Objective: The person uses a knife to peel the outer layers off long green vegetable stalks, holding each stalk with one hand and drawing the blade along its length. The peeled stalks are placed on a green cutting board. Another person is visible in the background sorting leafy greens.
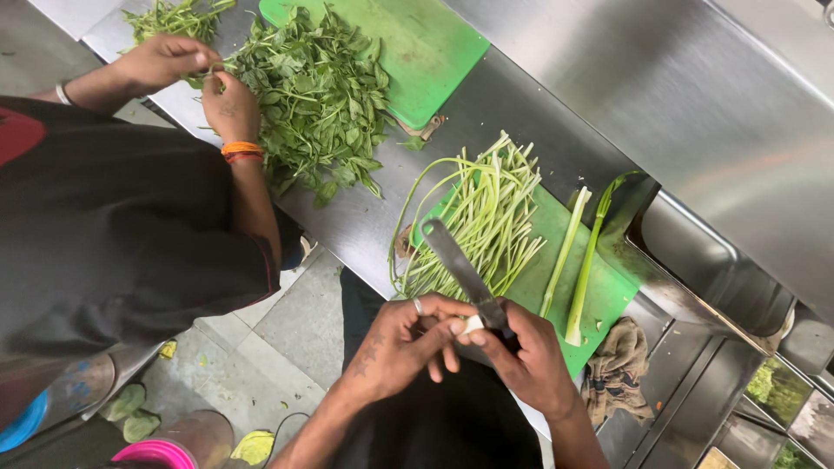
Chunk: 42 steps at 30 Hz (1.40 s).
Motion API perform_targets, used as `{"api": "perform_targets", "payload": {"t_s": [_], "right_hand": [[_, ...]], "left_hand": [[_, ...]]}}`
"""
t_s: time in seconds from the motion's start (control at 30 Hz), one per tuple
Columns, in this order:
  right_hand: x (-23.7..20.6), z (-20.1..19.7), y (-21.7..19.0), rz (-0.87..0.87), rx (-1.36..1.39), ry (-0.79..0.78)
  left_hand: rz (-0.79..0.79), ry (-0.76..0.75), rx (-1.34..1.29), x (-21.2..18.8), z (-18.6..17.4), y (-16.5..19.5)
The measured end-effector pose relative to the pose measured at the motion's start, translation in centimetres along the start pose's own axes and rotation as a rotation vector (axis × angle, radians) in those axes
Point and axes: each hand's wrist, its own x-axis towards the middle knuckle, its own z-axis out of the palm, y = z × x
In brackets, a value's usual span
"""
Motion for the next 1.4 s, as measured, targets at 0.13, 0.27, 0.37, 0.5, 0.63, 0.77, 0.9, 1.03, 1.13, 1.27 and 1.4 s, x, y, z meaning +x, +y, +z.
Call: {"api": "perform_targets", "payload": {"t_s": [0.13,0.27,0.37,0.5,0.63,0.77,0.9,1.03,1.13,1.27,1.4], "right_hand": [[0.1,-0.8,-0.7,-0.148,-0.076,0.020],[-0.2,-1.4,-0.8,-0.132,-0.108,0.066],[-0.3,-1.5,-0.8,-0.108,-0.130,0.095],[-0.4,-1.4,-0.6,-0.098,-0.083,0.130],[-0.3,-1.6,0.0,-0.049,-0.103,0.138],[-0.1,-1.7,0.8,0.097,-0.099,0.181],[-0.2,-1.0,1.6,-0.044,-0.054,0.158],[0.0,-1.4,2.4,-0.064,-0.076,0.151],[0.1,-1.7,2.6,0.009,-0.074,0.180],[0.1,-1.1,2.4,0.020,-0.042,0.173],[0.1,-1.3,2.5,-0.064,-0.051,0.165]], "left_hand": [[0.139,-0.068,0.022,0.2,0.6,1.3],[0.241,-0.080,0.021,0.8,1.0,1.8],[0.240,-0.091,0.049,1.3,1.1,2.0],[0.227,-0.091,0.047,2.1,1.8,2.5],[0.188,-0.078,0.075,2.8,2.3,3.4],[0.033,-0.010,0.241,3.2,2.2,3.9],[0.088,0.003,0.165,3.6,2.8,3.4],[0.115,-0.006,0.159,3.8,2.7,2.9],[0.222,0.071,0.316,3.9,2.4,3.0],[0.072,0.038,0.198,3.9,2.5,3.1],[0.117,0.018,0.203,4.0,2.9,2.9]]}}
